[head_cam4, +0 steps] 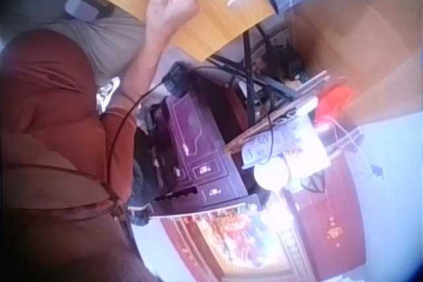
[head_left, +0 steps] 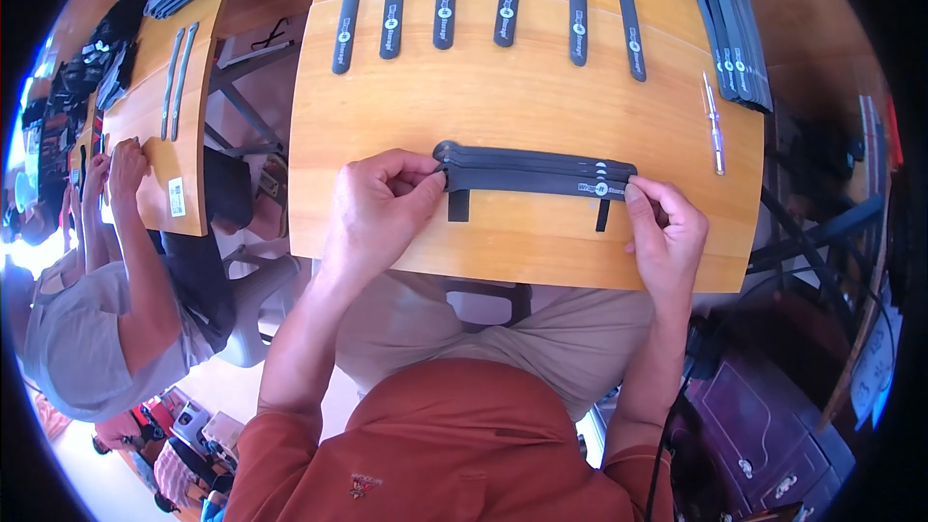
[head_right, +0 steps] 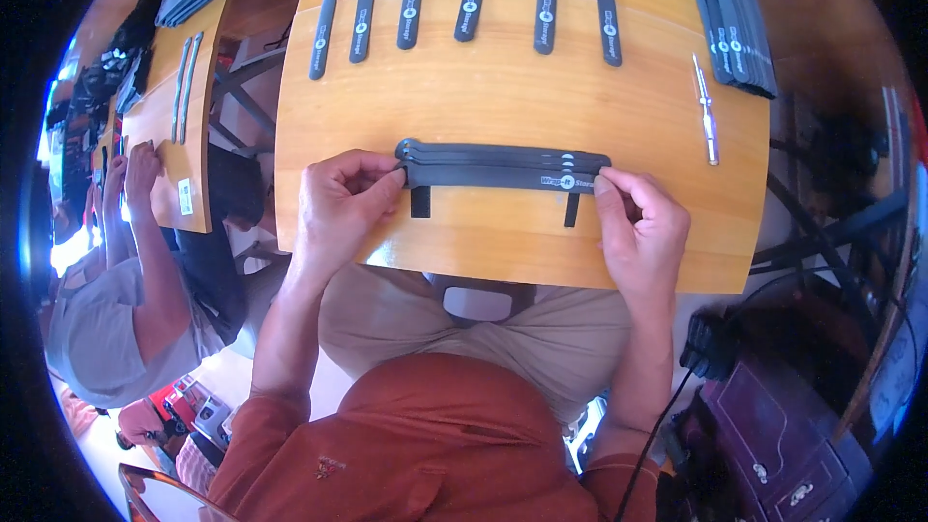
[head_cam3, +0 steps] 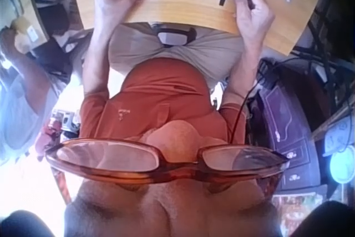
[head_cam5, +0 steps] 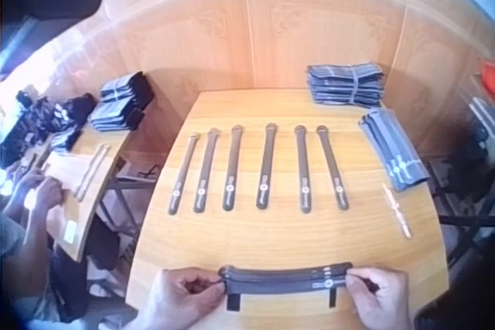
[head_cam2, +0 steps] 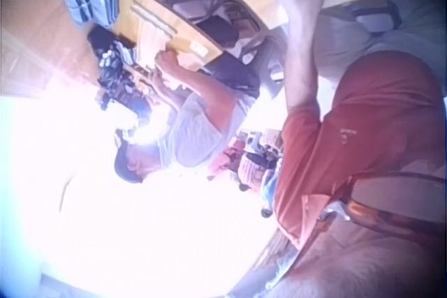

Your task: Inspecting and aligning black straps on a table in a manufacturing environment.

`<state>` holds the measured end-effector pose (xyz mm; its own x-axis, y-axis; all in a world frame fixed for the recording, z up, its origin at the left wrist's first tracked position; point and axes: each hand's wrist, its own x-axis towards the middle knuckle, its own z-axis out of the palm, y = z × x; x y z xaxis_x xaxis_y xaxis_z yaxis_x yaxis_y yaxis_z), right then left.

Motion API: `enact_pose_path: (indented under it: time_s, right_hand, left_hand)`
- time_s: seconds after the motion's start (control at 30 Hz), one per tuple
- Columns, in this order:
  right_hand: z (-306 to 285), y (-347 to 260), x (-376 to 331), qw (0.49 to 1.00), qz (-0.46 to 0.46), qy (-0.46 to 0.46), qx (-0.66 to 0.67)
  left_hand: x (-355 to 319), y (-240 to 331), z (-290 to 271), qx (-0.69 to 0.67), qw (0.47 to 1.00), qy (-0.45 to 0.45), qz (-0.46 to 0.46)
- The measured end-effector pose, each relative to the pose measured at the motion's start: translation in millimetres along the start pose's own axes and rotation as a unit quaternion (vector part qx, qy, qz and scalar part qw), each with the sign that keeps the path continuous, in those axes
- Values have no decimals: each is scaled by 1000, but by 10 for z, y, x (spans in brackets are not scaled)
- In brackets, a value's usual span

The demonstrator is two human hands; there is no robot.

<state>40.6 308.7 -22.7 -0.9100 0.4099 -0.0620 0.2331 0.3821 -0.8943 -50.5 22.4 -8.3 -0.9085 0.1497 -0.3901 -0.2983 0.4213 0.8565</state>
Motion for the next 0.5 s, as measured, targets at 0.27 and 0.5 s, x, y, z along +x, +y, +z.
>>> enact_pose_path:
  time_s: [0.27,0.5]
  right_hand:
    - [-1,25,1,1000,-15,7,-12]
    - [22,33,-6,999,-30,13,-29]
  left_hand:
    - [11,-25,15,-1,1000,4,0]
    - [11,-45,-3,-3,1000,3,-14]
